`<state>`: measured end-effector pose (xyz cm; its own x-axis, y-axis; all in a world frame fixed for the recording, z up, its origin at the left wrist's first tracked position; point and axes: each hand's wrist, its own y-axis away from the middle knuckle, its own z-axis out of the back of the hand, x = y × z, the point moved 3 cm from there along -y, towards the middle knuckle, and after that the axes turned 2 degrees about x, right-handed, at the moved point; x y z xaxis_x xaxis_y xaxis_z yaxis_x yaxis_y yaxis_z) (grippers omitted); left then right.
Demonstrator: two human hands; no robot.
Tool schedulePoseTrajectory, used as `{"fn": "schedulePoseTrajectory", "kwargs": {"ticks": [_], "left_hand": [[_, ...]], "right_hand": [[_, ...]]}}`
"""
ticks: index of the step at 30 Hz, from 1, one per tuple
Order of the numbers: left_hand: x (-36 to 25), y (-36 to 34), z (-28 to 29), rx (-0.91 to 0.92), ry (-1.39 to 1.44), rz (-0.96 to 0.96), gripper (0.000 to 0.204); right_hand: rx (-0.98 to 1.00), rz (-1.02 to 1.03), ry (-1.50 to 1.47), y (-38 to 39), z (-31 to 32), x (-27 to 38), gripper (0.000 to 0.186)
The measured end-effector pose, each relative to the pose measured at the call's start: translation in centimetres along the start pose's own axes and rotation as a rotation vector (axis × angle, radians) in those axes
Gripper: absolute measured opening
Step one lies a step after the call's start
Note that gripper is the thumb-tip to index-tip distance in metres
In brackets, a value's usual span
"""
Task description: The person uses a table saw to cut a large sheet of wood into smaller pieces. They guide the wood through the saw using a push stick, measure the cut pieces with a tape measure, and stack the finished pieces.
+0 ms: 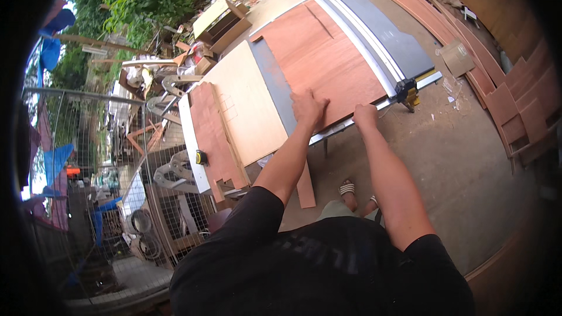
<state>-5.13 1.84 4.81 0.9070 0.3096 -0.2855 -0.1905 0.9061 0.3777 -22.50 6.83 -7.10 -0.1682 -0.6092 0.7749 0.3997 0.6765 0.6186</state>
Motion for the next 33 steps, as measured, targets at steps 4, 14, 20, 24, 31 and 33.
{"fn": "schedulePoseTrajectory", "kwargs": {"ticks": [4, 14, 20, 24, 31, 33], "left_hand": [[1.8, 3.4, -2.5, 0.069, -0.158, -0.344, 0.109], [4.3, 0.0, -9.0, -0.218, 0.079, -0.346, 0.097], [4.2, 2.7, -5.3, -0.129, 0.073, -0.402, 0.100], [4.5, 3.3, -4.4, -0.071, 0.091, -0.440, 0.102], [4.1, 2.7, -5.1, -0.075, 0.095, -0.445, 0.100], [4.2, 2.7, -5.1, -0.062, 0.088, -0.439, 0.099]], "right_hand": [[0.121, -0.070, 0.047, 2.1, 1.4, 1.1, 0.032], [0.680, 0.830, 1.060, 20.8, -17.8, 9.5, 0.030], [1.167, 0.861, 1.678, 31.6, -35.4, 3.7, 0.074], [1.041, 0.763, 1.722, 33.2, -38.2, -0.3, 0.077], [0.853, 0.602, 1.265, 28.3, -34.3, -0.5, 0.061], [0.884, 0.565, 1.010, 27.2, -31.9, 2.1, 0.073]]}}
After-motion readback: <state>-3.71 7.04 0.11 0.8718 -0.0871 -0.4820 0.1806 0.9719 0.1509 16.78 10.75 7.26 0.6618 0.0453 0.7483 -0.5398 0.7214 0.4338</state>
